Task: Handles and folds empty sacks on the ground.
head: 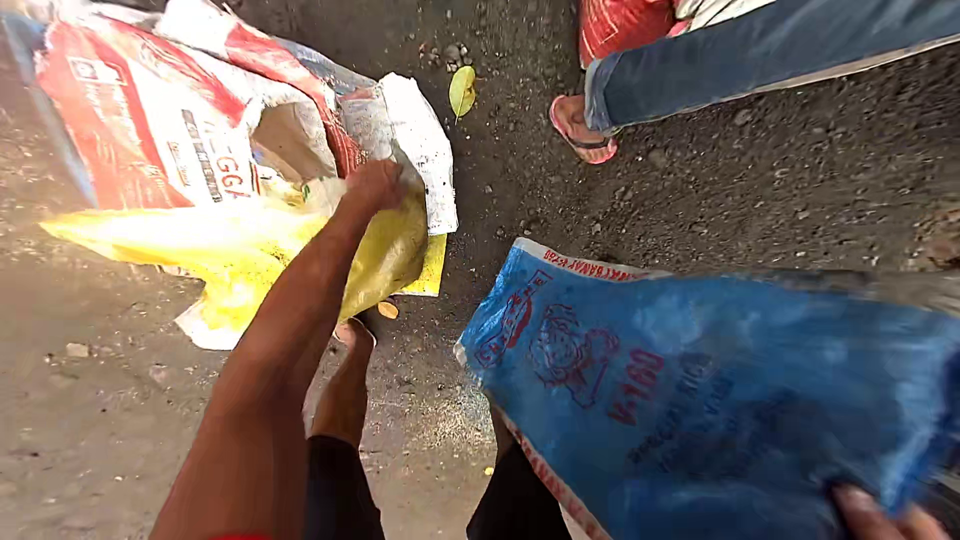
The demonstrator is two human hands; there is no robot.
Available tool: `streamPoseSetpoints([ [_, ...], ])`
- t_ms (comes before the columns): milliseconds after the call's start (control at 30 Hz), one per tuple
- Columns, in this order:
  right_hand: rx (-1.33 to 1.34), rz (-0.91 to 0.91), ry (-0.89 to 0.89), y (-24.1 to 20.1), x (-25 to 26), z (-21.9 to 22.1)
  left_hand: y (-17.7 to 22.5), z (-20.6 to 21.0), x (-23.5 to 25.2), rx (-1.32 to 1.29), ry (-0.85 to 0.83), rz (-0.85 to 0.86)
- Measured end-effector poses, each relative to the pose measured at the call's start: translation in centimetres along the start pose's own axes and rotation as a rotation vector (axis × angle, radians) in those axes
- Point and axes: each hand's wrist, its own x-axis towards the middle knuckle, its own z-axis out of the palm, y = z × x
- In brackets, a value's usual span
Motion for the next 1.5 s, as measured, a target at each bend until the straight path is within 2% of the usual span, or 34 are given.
streamPoseSetpoints([
  [67,0.045,0.136,-0.009,-1.0,-0.2,3.2,-0.3,-1.0,-7.4,-0.150,0.094,0.171],
  [133,0.126,0.236,0.000,-1.7,-0.5,6.3,1.0,-2.5,-17.4,-0.275,0.276,0.334],
  [233,0.281,0.345,-0.062,-3.5,-1.1,10.2,6.0,-2.8,-31.5,-0.416,0.554,0.576],
  [267,0.335,0.372,-0.105,-4.6,-1.3,11.4,8.1,-2.4,-34.9,-0.457,0.570,0.646],
  [300,0.396,0.385,-0.144,-5.9,-1.5,12.4,10.1,-1.9,-37.2,-0.483,0.519,0.720],
  [400,0.591,0.360,-0.219,-10.6,-1.0,13.2,15.0,0.5,-38.5,-0.466,0.266,0.861],
  [500,0.668,0.299,-0.276,-13.9,-1.3,12.4,17.9,1.6,-38.8,-0.552,-0.073,0.801],
  [567,0.612,0.235,-0.282,-14.5,-2.1,11.7,19.1,1.4,-38.9,-0.851,-0.252,0.735],
  [633,0.545,0.171,-0.278,-15.0,-2.5,11.1,20.3,1.0,-38.9,-1.218,-0.334,0.650],
  [700,0.484,0.095,-0.258,-15.9,-3.0,10.6,21.6,0.0,-38.5,-1.398,-0.341,0.561],
  [800,0.425,-0.037,-0.234,-18.7,-4.4,9.5,24.5,-4.2,-38.9,-1.369,-0.297,0.361],
  [933,0.396,-0.298,-0.225,-23.7,-6.5,6.9,26.7,-9.5,-42.5,-1.318,-0.212,0.526],
  [1000,0.418,-0.404,-0.320,-25.8,-7.3,6.5,25.3,-11.8,-45.3,-1.368,-0.222,0.587],
  [1067,0.405,-0.472,-0.455,-27.9,-8.3,7.9,22.6,-13.4,-47.4,-1.440,-0.178,0.572],
  [1233,0.248,-0.496,-0.743,-32.9,-11.8,17.9,11.8,-15.0,-49.9,-1.495,0.098,0.405],
  [1333,0.120,-0.502,-0.904,-35.6,-15.2,24.1,2.8,-15.0,-50.1,-1.501,0.249,0.259],
  [1400,0.029,-0.571,-0.945,-36.2,-17.8,26.7,-4.5,-15.2,-48.1,-1.485,0.305,0.133],
  [1500,0.000,-0.583,-1.031,-34.1,-20.4,28.5,-17.6,-15.5,-43.3,-1.059,0.330,-0.109],
])
